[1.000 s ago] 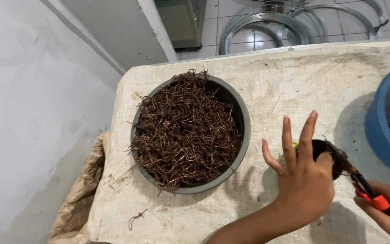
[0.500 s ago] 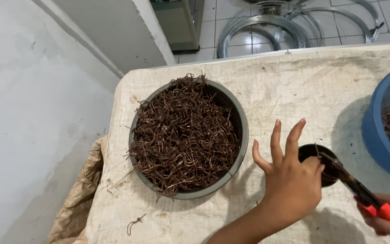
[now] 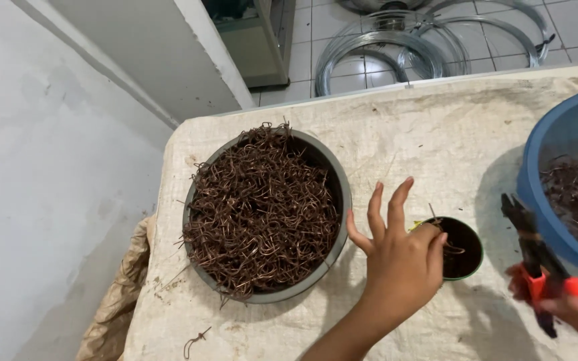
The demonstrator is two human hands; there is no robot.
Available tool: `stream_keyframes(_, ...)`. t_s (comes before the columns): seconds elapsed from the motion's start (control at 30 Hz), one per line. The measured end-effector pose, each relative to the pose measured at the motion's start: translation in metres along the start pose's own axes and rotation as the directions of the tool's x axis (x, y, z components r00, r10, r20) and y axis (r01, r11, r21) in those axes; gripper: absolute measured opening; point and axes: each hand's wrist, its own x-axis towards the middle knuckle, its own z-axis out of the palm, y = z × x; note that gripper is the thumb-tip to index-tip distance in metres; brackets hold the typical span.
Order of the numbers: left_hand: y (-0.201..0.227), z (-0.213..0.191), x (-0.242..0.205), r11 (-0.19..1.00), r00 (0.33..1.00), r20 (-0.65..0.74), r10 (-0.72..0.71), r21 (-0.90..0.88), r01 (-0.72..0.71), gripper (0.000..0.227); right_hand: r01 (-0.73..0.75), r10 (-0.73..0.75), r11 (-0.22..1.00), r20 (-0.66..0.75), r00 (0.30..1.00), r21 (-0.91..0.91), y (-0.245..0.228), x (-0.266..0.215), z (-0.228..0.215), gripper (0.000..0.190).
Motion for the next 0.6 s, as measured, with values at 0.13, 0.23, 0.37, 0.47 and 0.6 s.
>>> stream_keyframes(0.13, 0.0, 0.003, -0.003, 1.0, 1.0, -0.004, 0.002, 0.013, -0.002, 0.022, -0.056, 0.045, 0.99, -0.088, 0.995, -0.13, -0.037, -0.046, 0.091, 0.048)
stream_keyframes(0.23, 0.001, 0.003, 0.001, 0.999, 1.0, 0.005, -0.003, 0.036, 0.003, 0.022, 0.017, -0.037, 0.951, -0.058, 0.998, -0.31, -0.013, -0.008, 0.088, 0.055)
stream_keyframes(0.37, 0.0, 0.011, 0.001, 0.997, 1.0, -0.018, 0.016, 0.08, -0.015, 0.02, 0.089, -0.098, 0.92, -0.005, 0.995, -0.381, -0.041, -0.014, 0.108, 0.084)
stream_keyframes(0.47, 0.005, 0.018, -0.004, 0.993, 0.992, -0.102, 0.073, 0.101, -0.063, 0.014, 0.214, -0.219, 0.962, -0.007, 0.976, -0.167, 0.001, 0.039, 0.107, 0.068)
stream_keyframes(0.6, 0.019, 0.017, -0.003, 0.991, 0.992, -0.079, 0.094, 0.107, -0.085, 0.016, 0.164, -0.175, 0.959, -0.028, 0.984, -0.23, -0.018, 0.012, 0.122, 0.071)
